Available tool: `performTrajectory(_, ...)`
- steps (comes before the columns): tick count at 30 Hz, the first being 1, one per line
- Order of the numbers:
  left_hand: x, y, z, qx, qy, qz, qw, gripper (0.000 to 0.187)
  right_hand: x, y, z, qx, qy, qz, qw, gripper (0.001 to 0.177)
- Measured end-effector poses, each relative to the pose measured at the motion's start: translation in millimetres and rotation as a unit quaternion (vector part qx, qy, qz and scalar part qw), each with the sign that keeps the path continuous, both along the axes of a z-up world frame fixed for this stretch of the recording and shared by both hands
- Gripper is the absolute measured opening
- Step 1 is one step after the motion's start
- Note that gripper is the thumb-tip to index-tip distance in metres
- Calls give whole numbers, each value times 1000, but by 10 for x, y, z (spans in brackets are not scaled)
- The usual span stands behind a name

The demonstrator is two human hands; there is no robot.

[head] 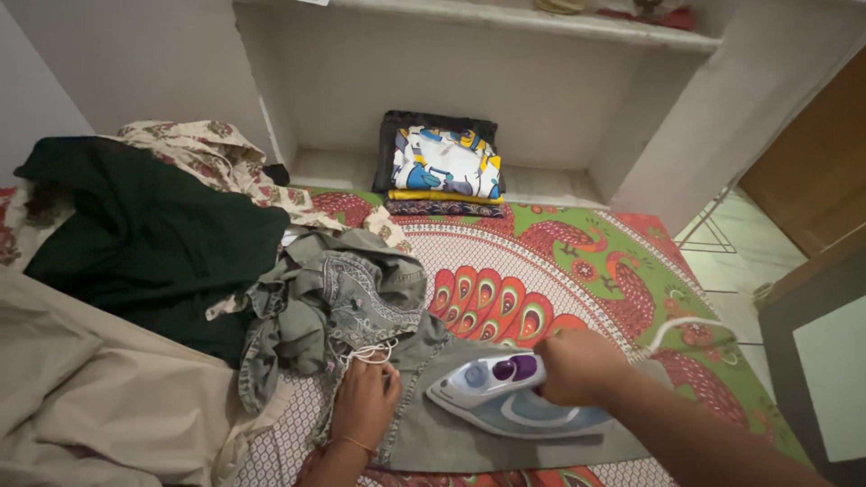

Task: The person irons a grey garment on a bed using a handheld electric iron. They repeatedly smooth the fabric, reposition the garment, and iron different sections including the hem and body. The garment is handled one at a time and remains on the bed throughout.

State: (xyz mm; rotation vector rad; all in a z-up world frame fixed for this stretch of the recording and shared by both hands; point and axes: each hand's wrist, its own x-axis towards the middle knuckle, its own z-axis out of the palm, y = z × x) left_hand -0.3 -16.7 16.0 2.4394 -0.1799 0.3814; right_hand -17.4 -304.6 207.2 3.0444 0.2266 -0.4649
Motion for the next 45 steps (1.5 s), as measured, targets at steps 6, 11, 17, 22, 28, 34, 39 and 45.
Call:
performTrajectory(6,-6,0,35,14,30,-3,999,22,70,17,10,3,7,-33,999,30)
performTrajectory(11,30,-3,16,26,3,-5,1000,22,48,4,1,4,17,-17,1000,31)
performTrajectory(17,23,2,-22,20,10,-10,1000,21,71,-6,-2,0,5,-17,1000,31)
performTrajectory(22,24,13,-21,9,-3,-17,1000,22,91,30,-13,3,-18,-29,999,29)
performTrajectory(28,-9,34,19,0,-9,-27,1000,19,-303,-48,-109,-17,43,65,997,33)
performTrajectory(34,-16,38,34,-1,5,-29,1000,18,-405,-345,-117,-5,27,92,995,37)
performTrajectory(39,-51,33,78,3,-1,-28,1000,18,-227,-467,-37,-31,46,-37,998,36)
performTrajectory(45,-68,15,122,10,-10,-29,999,19,158,-794,-144,-27,10,-106,994,40)
